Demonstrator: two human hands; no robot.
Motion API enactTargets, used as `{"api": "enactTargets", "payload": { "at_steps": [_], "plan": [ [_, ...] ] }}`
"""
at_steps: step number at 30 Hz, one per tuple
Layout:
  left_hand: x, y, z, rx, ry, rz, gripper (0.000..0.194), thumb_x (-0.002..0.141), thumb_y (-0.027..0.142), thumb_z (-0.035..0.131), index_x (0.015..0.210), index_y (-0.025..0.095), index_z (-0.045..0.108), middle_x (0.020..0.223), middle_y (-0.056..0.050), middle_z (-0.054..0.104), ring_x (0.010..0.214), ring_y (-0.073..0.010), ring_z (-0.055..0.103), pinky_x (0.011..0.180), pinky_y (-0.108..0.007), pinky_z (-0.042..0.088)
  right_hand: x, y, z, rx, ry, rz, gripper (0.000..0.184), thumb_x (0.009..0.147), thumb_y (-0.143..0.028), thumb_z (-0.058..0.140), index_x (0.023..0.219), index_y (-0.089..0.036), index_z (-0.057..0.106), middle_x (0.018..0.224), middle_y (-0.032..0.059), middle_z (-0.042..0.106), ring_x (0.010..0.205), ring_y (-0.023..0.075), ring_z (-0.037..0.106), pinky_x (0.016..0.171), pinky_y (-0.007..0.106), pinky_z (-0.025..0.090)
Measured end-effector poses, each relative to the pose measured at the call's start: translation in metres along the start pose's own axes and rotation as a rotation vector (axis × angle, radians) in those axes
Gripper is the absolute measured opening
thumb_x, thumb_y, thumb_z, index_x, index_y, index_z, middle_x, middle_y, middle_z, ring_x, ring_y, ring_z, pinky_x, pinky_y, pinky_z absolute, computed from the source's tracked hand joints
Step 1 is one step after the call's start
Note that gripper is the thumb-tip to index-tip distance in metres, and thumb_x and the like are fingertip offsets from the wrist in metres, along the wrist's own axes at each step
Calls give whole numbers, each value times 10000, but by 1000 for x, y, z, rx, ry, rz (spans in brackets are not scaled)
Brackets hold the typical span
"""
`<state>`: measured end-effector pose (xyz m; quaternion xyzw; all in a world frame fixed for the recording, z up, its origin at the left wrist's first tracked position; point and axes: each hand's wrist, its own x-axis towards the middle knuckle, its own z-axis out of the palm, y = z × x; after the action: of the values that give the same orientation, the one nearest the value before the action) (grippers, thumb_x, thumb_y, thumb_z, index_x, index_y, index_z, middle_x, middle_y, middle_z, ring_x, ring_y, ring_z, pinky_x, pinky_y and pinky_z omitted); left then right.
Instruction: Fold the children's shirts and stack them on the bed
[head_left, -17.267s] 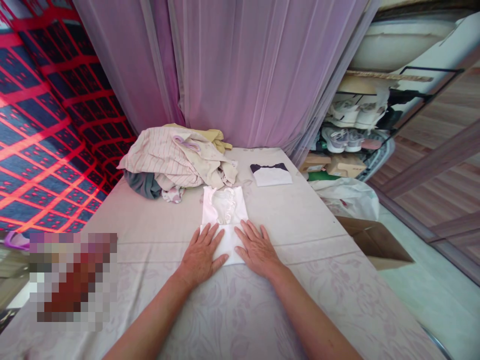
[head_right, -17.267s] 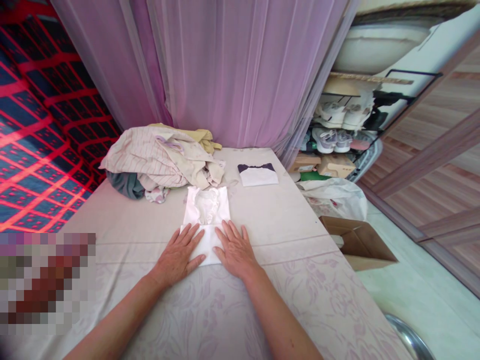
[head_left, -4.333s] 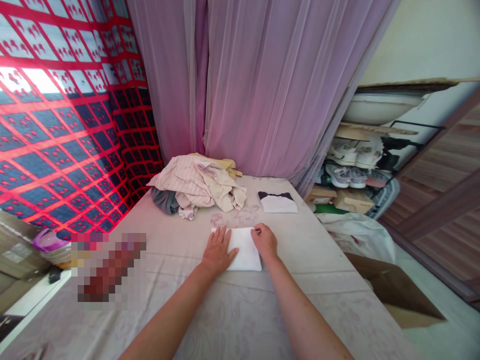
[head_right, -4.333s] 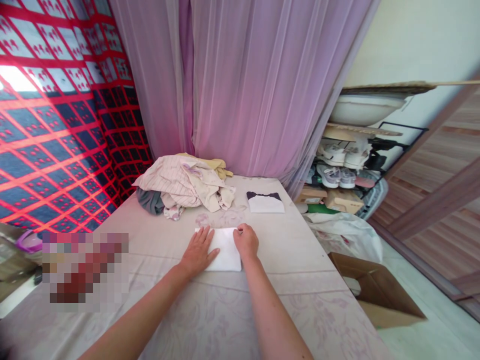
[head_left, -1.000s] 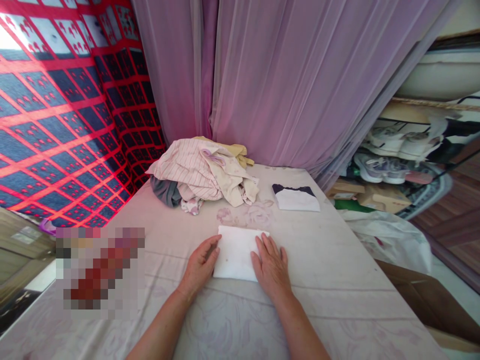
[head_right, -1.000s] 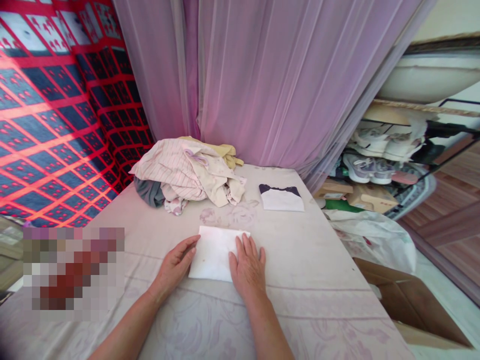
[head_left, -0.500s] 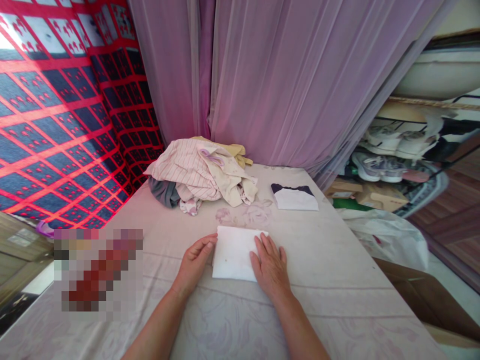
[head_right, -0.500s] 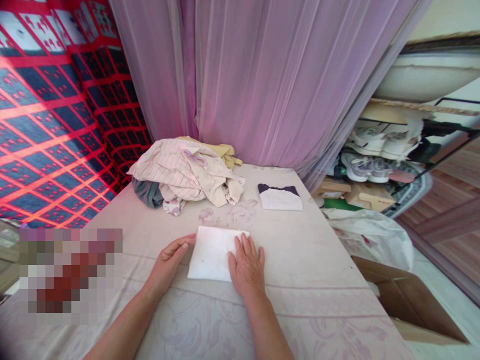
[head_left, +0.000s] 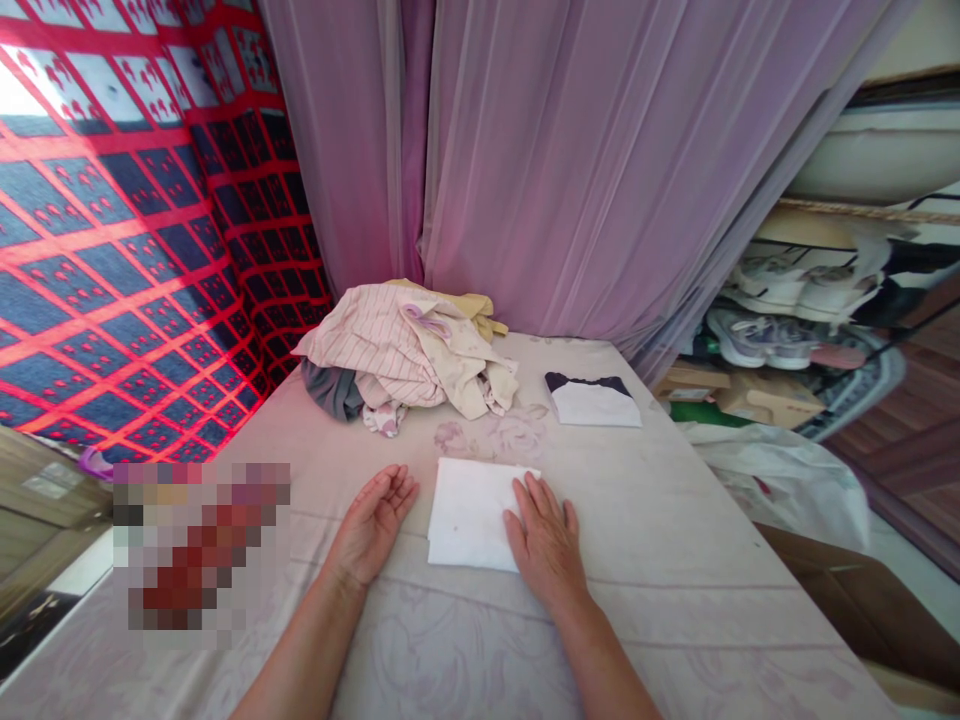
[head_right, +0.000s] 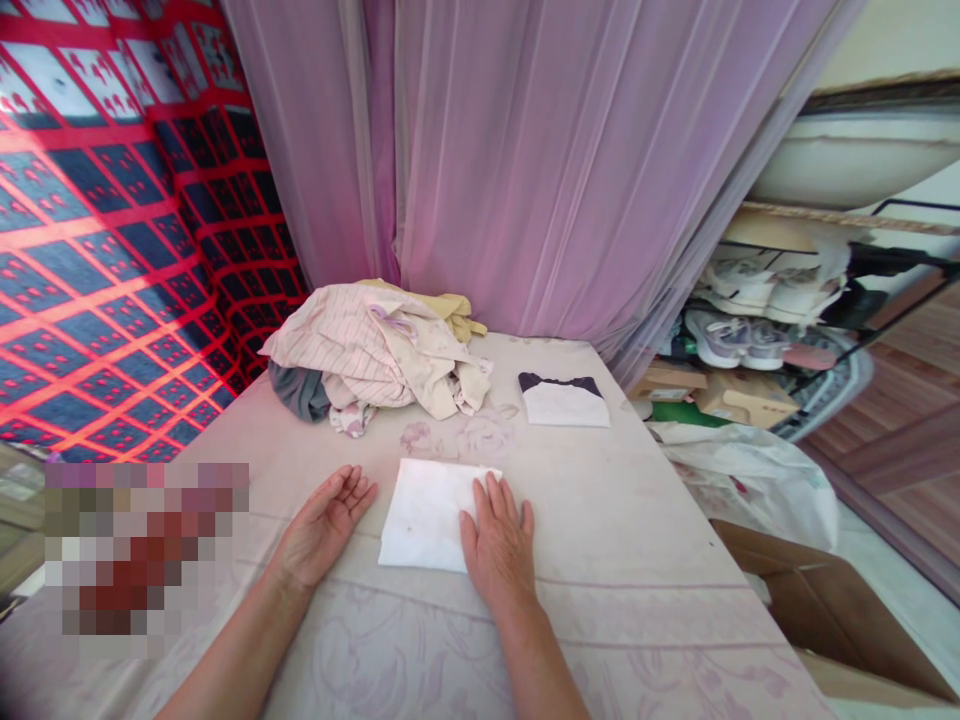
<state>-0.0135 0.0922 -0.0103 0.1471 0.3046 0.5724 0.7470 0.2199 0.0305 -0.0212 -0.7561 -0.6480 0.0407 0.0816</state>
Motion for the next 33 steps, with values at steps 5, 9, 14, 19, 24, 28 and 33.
{"api": "enactTargets", "payload": {
  "at_steps": [5, 9, 14, 19, 24, 28, 33],
  "plan": [
    [0, 1, 2, -28, 26, -10, 130, 827, 116, 580, 849, 145, 705, 882, -49, 731, 837, -147, 673, 900, -343, 515, -1, -1, -2, -7, -2, -3, 490, 935, -368, 270, 1381, -216, 408, 1498, 66, 299, 1369, 226, 253, 1078, 509, 175],
    [-1, 2, 3, -41, 39, -20, 135, 832, 114, 573, 854, 145, 702, 887, -48, 728, 845, -147, 671, 898, -346, 514, 0, -1, -2, -9, -8, 0, 487, 933, -361, 278, 1380, -218, 409, 1496, 72, 302, 1368, 228, 256, 1078, 510, 172],
    [0, 2, 2, -27, 63, -34, 128, 828, 114, 580, 846, 156, 700, 911, -47, 724, 834, -132, 671, 827, -284, 530, 1, 0, -1, -4, -2, 4, 492, 931, -366, 277, 1380, -220, 413, 1497, 74, 299, 1367, 229, 254, 1079, 509, 168],
    [1, 2, 0, -23, 55, -32, 133, 831, 122, 576, 854, 163, 700, 925, -48, 722, 853, -133, 669, 831, -280, 523, 1, 1, 1, 1, -16, 1, 500, 927, -370, 272, 1385, -222, 406, 1501, 70, 292, 1368, 230, 248, 1075, 512, 169],
    [2, 1, -2, -17, 34, -34, 116, 822, 132, 594, 863, 163, 698, 935, -52, 720, 865, -136, 668, 846, -284, 517, 1, 2, 2, 0, -5, -3, 495, 929, -366, 276, 1385, -224, 404, 1496, 76, 302, 1366, 232, 254, 1074, 514, 171],
    [2, 1, 0, -24, 55, -38, 124, 825, 122, 583, 849, 160, 698, 916, -50, 724, 846, -134, 671, 830, -283, 526, 1, 2, 2, -4, -6, -5, 495, 930, -369, 275, 1389, -229, 396, 1499, 76, 296, 1368, 229, 251, 1078, 512, 160],
    [1, 2, 2, -31, 53, -42, 130, 828, 119, 576, 847, 163, 697, 915, -52, 725, 851, -137, 671, 836, -287, 525, 0, 2, 1, -4, -5, -6, 498, 932, -373, 270, 1387, -217, 397, 1498, 74, 298, 1369, 228, 250, 1078, 513, 165]
  ]
}}
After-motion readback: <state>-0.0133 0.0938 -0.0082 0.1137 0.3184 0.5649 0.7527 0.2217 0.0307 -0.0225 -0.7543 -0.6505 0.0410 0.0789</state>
